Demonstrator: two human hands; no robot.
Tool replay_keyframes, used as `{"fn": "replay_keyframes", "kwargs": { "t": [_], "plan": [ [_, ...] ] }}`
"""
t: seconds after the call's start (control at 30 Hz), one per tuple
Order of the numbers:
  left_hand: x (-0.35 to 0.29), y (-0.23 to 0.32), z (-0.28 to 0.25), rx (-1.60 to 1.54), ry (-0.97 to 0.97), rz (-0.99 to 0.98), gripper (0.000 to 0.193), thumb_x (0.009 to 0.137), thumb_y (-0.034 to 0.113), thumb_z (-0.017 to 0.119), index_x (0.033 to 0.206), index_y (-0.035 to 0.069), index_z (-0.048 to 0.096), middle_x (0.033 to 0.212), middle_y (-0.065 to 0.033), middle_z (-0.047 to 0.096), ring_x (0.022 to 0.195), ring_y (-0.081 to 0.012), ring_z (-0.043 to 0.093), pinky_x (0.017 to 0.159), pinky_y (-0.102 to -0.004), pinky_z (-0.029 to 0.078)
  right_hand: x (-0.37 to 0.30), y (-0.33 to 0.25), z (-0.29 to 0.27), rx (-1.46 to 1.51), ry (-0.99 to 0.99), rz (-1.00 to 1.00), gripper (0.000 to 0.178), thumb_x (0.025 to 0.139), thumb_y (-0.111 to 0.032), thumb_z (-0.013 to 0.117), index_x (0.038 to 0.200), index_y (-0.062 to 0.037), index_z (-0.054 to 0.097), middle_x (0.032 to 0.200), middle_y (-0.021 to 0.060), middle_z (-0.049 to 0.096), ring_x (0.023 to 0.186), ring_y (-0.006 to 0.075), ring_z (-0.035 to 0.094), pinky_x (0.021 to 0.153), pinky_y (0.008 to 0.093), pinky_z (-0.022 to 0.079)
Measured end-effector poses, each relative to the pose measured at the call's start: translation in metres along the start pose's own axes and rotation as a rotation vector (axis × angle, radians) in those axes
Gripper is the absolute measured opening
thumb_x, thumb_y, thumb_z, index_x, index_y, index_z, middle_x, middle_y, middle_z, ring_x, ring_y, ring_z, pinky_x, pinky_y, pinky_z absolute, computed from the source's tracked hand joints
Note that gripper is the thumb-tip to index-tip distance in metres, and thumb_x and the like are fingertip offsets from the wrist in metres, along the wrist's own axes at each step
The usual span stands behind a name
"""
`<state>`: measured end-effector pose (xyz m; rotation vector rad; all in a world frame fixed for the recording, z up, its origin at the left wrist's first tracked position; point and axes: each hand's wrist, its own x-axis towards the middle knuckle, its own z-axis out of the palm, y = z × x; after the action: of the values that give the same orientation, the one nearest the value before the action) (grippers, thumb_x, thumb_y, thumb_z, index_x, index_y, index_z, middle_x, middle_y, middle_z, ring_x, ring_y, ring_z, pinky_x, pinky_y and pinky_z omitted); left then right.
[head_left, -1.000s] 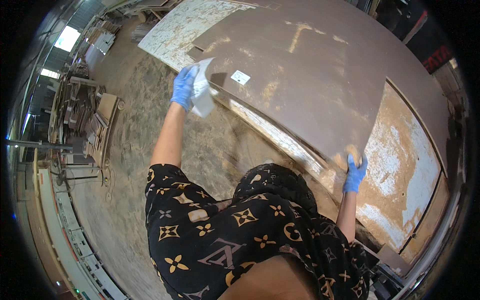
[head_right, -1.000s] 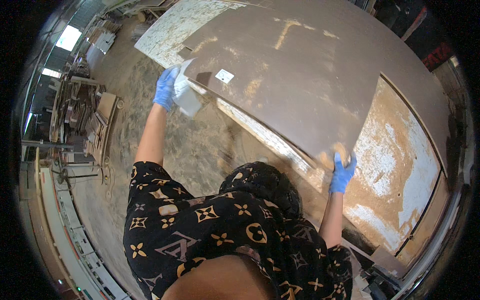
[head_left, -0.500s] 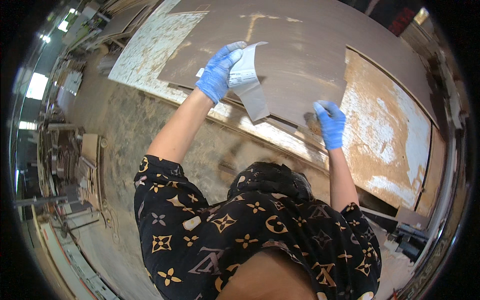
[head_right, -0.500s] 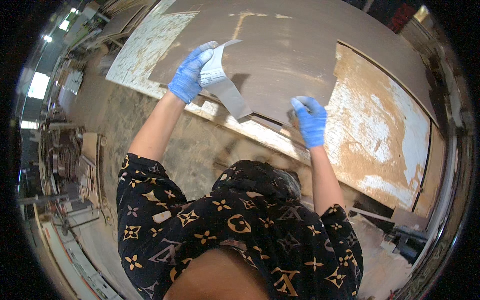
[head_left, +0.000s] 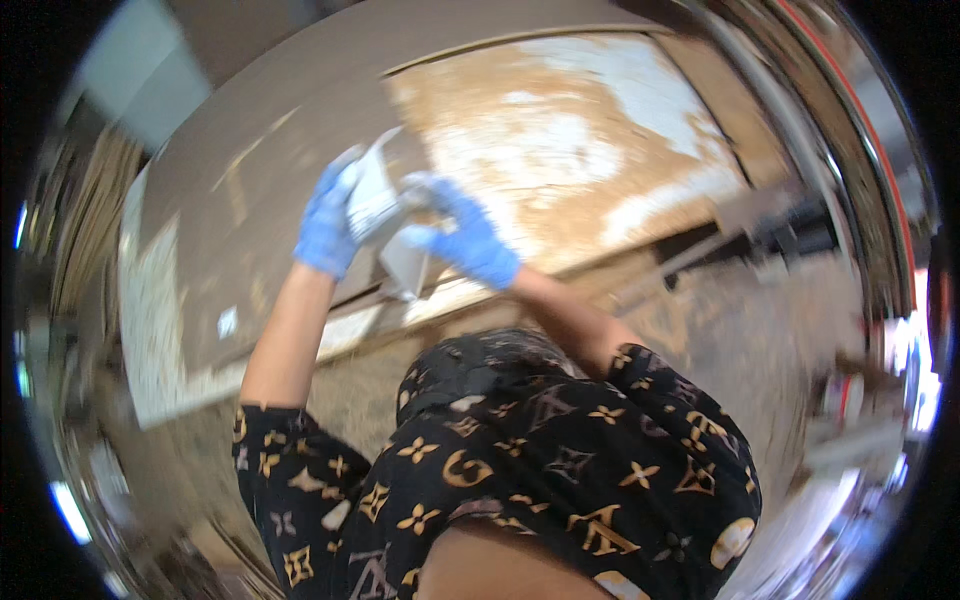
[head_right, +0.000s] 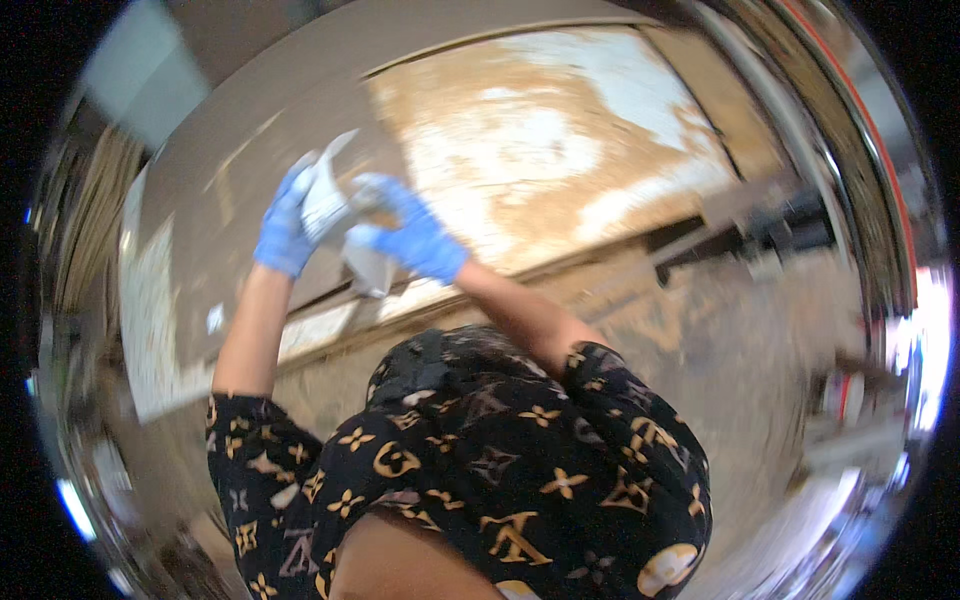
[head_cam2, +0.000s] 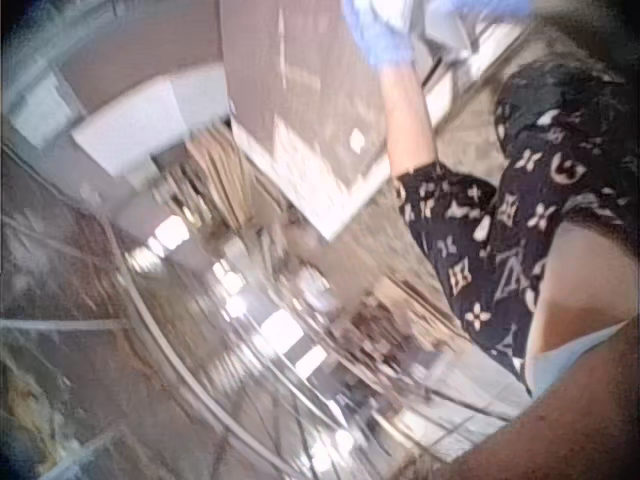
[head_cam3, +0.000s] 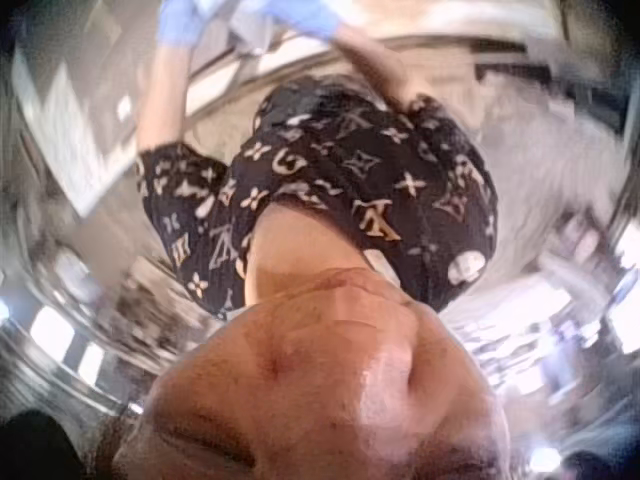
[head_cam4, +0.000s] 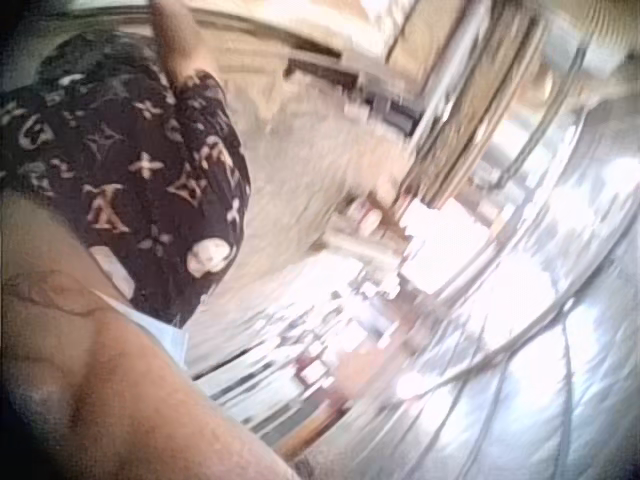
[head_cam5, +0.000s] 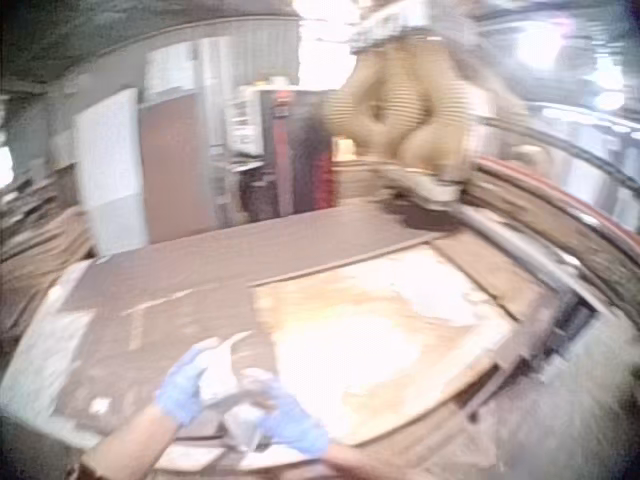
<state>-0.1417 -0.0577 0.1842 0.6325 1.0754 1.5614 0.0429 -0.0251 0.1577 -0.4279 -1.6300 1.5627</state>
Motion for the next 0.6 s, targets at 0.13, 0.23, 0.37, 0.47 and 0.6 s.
{"fn": "replay_keyframes", "kwargs": {
  "t": [0.13, 0.23, 0.37, 0.47, 0.6],
  "plan": [
    [0.006, -0.046, 0.058, 0.119, 0.073, 0.103, 0.036, 0.088, 0.018, 0.052, 0.121, 0.006, 0.046, 0.112, -0.0085, 0.054, 0.098, -0.0186, 0.055, 0.083, -0.0315, 0.048, -0.029, 0.004, -0.025, 0.051, 0.173, 0.176, 0.047, 0.078, -0.010, 0.064, 0.121, -0.0057, 0.046, 0.102, 0.0080, 0.055, 0.092, 0.0168, 0.053, 0.081, 0.0278, 0.047],
    [-0.002, -0.082, 0.083, 0.113, 0.031, 0.065, 0.030, 0.088, 0.020, 0.052, 0.115, 0.008, 0.049, 0.114, -0.0090, 0.052, 0.097, -0.0183, 0.055, 0.083, -0.0308, 0.048, -0.060, 0.020, -0.060, -0.049, 0.241, 0.222, 0.043, 0.080, -0.008, 0.060, 0.121, -0.0036, 0.046, 0.106, 0.0085, 0.055, 0.090, 0.0164, 0.054, 0.079, 0.0283, 0.048],
    [-0.020, -0.134, 0.094, 0.164, -0.044, 0.131, 0.042, 0.085, 0.020, 0.056, 0.123, 0.005, 0.044, 0.111, -0.0071, 0.052, 0.099, -0.0173, 0.052, 0.084, -0.0300, 0.046, -0.100, 0.019, -0.095, -0.004, 0.266, 0.279, 0.046, 0.080, -0.011, 0.059, 0.122, 0.0002, 0.044, 0.117, 0.0142, 0.052, 0.109, 0.0216, 0.051, 0.089, 0.0311, 0.046],
    [-0.039, -0.161, 0.097, 0.074, 0.047, -0.007, 0.043, 0.082, 0.017, 0.060, 0.121, 0.006, 0.045, 0.111, -0.0071, 0.051, 0.099, -0.0166, 0.051, 0.087, -0.0299, 0.044, -0.124, 0.032, -0.112, -0.083, 0.160, 0.112, 0.048, 0.076, 0.002, 0.054, 0.122, 0.0009, 0.040, 0.118, 0.0138, 0.050, 0.108, 0.0198, 0.050, 0.090, 0.0321, 0.043],
    [-0.053, -0.174, 0.102, 0.123, 0.155, -0.062, 0.040, 0.082, 0.016, 0.059, 0.119, 0.007, 0.046, 0.106, -0.0068, 0.051, 0.095, -0.0151, 0.051, 0.083, -0.0280, 0.045, -0.131, 0.021, -0.110, -0.194, 0.141, 0.208, 0.045, 0.078, -0.004, 0.056, 0.121, -0.0013, 0.043, 0.110, 0.0144, 0.055, 0.102, 0.0190, 0.054, 0.087, 0.0310, 0.044]
  ]
}}
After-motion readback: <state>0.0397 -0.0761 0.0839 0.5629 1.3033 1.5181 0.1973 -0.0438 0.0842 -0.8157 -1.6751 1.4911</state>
